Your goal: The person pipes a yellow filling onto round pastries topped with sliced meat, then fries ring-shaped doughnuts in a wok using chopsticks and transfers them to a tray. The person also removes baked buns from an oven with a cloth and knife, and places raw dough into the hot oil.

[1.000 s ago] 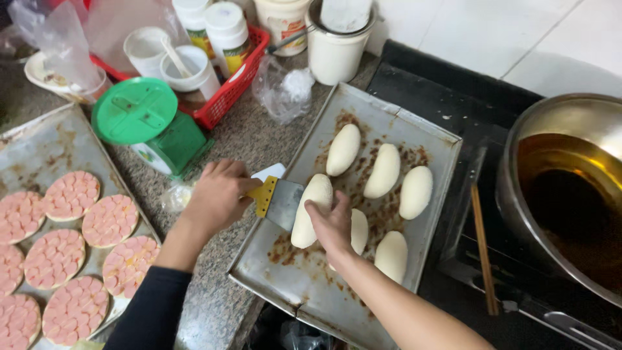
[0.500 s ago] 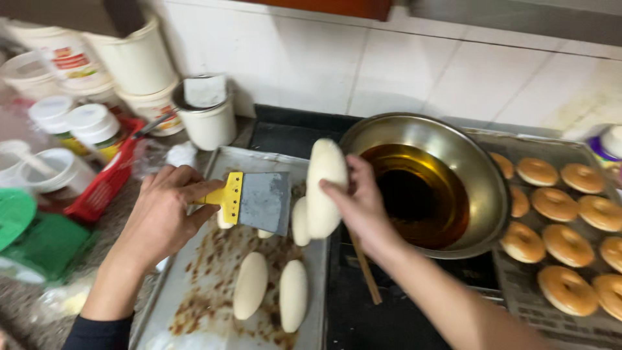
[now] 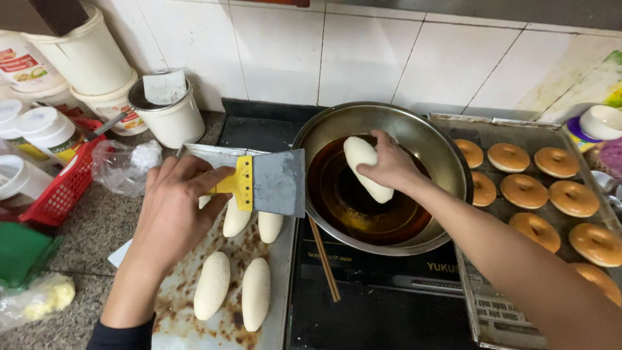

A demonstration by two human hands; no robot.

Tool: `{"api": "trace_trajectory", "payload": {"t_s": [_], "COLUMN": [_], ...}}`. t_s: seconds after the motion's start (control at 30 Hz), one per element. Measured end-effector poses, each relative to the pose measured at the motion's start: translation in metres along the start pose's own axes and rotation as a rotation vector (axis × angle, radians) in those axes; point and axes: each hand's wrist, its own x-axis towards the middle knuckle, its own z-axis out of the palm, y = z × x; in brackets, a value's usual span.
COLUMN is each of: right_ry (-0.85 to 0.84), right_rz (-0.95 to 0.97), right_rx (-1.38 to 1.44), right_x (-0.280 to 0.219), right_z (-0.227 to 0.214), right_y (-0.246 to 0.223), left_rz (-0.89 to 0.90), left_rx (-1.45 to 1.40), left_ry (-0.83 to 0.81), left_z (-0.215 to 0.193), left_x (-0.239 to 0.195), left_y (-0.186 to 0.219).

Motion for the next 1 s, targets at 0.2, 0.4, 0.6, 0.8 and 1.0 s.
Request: {"api": "trace_trajectory", "payload": {"t_s": [0.2, 0.4, 0.6, 0.8, 1.0], "right_ry": [-0.090, -0.183, -0.159, -0.152, 0.038], "right_rz": [-0.099, -0.071, -0.124, -0.091, -0.278], "right_rx": [-0.141, -0.242, -0.248, -0.260, -0.114], "right_x": [0.008, 0.008, 0.001, -0.010, -0.034], "right_z": [0.029, 0.040, 0.038, 0.027, -0.005], "right_y": [0.007, -0.006, -0.011, -0.026, -0.082], "left_rz": [-0.085, -0.144, -0.149, -0.146, -0.197], "left_rx": [0.054, 0.073, 0.073, 0.069, 0.136], "left_ry": [-0.007, -0.010, 0.006, -0.008, -0.021], "left_z": [0.002, 0.003, 0.006, 0.007, -0.010], "left_x": [-0.015, -0.030, -0.033, -0.036, -0.060], "left_y": [0.005, 0.002, -0.003, -0.013, -0.049]}}
